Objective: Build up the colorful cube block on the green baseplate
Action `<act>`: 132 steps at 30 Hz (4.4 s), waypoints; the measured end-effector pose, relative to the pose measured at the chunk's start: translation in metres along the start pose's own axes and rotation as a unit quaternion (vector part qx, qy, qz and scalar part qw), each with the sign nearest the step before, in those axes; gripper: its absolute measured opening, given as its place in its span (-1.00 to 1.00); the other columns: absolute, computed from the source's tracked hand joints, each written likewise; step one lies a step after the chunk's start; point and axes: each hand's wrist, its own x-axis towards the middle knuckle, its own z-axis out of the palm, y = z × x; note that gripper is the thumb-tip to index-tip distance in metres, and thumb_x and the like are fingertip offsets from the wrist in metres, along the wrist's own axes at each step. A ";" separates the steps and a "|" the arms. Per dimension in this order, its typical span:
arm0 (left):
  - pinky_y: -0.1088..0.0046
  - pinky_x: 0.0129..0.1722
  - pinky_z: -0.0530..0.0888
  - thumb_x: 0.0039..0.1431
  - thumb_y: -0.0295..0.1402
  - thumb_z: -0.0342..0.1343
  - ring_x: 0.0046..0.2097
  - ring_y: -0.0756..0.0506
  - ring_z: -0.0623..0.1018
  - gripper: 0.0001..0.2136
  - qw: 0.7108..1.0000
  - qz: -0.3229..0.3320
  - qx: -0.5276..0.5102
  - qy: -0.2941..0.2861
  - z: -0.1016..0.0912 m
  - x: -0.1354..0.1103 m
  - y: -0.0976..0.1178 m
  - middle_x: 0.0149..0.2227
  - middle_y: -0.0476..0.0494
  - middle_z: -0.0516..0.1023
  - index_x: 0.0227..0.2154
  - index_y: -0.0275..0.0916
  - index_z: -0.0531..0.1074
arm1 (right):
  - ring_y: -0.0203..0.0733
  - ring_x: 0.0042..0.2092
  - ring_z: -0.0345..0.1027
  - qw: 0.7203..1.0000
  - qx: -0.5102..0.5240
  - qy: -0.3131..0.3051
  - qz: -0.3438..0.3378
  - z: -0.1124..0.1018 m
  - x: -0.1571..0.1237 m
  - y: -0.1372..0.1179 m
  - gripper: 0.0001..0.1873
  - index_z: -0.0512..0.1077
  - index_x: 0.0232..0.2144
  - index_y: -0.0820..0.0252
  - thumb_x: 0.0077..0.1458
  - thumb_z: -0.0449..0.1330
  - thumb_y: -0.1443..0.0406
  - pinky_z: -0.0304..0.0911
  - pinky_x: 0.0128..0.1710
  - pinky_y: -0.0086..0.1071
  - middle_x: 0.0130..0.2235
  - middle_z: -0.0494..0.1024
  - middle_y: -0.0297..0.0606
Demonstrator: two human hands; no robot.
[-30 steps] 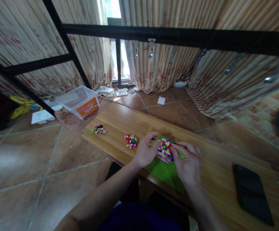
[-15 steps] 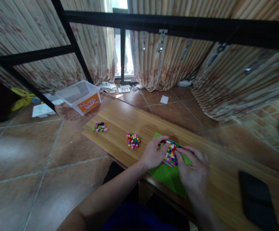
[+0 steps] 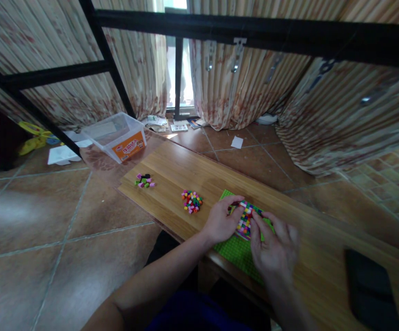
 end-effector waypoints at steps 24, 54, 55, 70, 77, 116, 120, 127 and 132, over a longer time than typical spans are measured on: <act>0.31 -0.09 0.51 0.21 -0.46 0.08 -0.15 -0.11 0.55 -0.73 0.959 0.055 0.215 0.174 -0.076 -0.040 -0.017 -0.10 -0.20 0.55 -0.02 -0.23 0.44 | -0.04 -0.10 0.43 0.997 0.053 0.054 -0.001 -0.026 -0.006 -0.005 -0.73 0.50 -0.05 0.24 0.28 0.12 0.26 0.30 -0.06 -0.15 -0.13 0.59 -0.07; 0.40 -0.17 0.39 0.26 -0.46 0.03 -0.22 -0.10 0.49 -0.87 0.906 -0.013 0.411 0.098 -0.106 -0.049 -0.018 -0.27 -0.14 0.51 -0.36 -0.23 0.47 | -0.14 -0.16 0.53 0.977 0.196 -0.009 0.084 -0.023 -0.073 -0.032 -0.72 0.58 -0.20 0.18 0.28 0.13 0.16 0.38 -0.08 -0.25 -0.16 0.63 -0.14; 0.41 -0.19 0.38 0.22 -0.46 0.06 -0.24 -0.08 0.48 -0.89 0.925 -0.021 0.364 0.106 -0.106 -0.049 -0.017 -0.31 -0.12 0.50 -0.38 -0.23 0.47 | -0.15 -0.16 0.53 0.975 0.203 -0.011 0.089 -0.022 -0.073 -0.034 -0.73 0.58 -0.20 0.17 0.27 0.13 0.16 0.38 -0.08 -0.26 -0.16 0.63 -0.16; 0.61 -0.43 0.34 -0.14 -0.31 0.43 -0.51 0.12 0.40 -0.75 0.897 -0.303 -0.294 -0.133 -0.040 -0.077 0.063 -0.53 0.02 0.47 -0.42 -0.33 0.56 | -0.16 -0.01 0.48 0.913 0.377 -0.103 0.116 -0.061 -0.019 -0.061 -0.71 0.56 -0.04 0.00 0.30 0.09 0.25 0.43 -0.01 -0.27 -0.02 0.56 -0.18; 0.58 -0.41 0.38 -0.13 -0.37 0.42 -0.49 0.10 0.43 -0.78 0.864 -0.348 -0.332 -0.146 -0.032 -0.076 0.064 -0.53 0.00 0.47 -0.41 -0.36 0.57 | -0.17 -0.05 0.50 0.921 0.362 -0.077 0.119 -0.061 -0.024 -0.048 -0.77 0.59 -0.11 -0.01 0.26 0.16 0.23 0.45 -0.08 -0.32 -0.07 0.57 -0.20; 0.50 -0.41 0.32 0.01 -0.42 0.22 -0.48 0.02 0.38 -0.89 0.983 -0.160 -0.088 0.010 -0.027 -0.030 0.008 -0.54 0.04 0.46 -0.36 -0.25 0.56 | -0.10 -0.15 0.34 0.973 0.181 0.038 0.141 0.010 0.009 0.008 -0.69 0.61 -0.34 0.11 0.20 0.19 0.06 0.26 -0.12 -0.17 -0.20 0.52 -0.18; 0.50 -0.40 0.32 0.02 -0.43 0.22 -0.47 0.01 0.39 -0.90 0.984 -0.153 -0.093 0.006 -0.024 -0.031 0.005 -0.51 0.03 0.48 -0.35 -0.25 0.56 | -0.11 -0.16 0.34 0.966 0.195 0.041 0.167 0.011 0.010 0.005 -0.68 0.62 -0.34 0.12 0.18 0.21 0.04 0.25 -0.12 -0.19 -0.20 0.52 -0.18; 0.48 -0.41 0.31 0.05 -0.39 0.20 -0.45 -0.01 0.40 -0.86 0.986 -0.150 -0.067 -0.001 -0.024 -0.034 0.002 -0.48 -0.01 0.50 -0.30 -0.24 0.57 | -0.08 -0.11 0.34 0.985 0.135 0.030 0.100 0.007 0.001 0.000 -0.68 0.62 -0.19 0.11 0.26 0.13 0.11 0.23 -0.10 -0.14 -0.12 0.52 -0.12; 0.49 -0.41 0.29 0.04 -0.37 0.21 -0.45 0.00 0.37 -0.87 0.988 -0.139 -0.073 -0.004 -0.025 -0.036 0.004 -0.50 0.01 0.45 -0.32 -0.25 0.57 | -0.08 -0.12 0.32 0.993 0.100 0.025 0.059 0.007 -0.004 0.003 -0.70 0.60 -0.13 0.08 0.27 0.12 0.16 0.23 -0.10 -0.14 -0.09 0.52 -0.12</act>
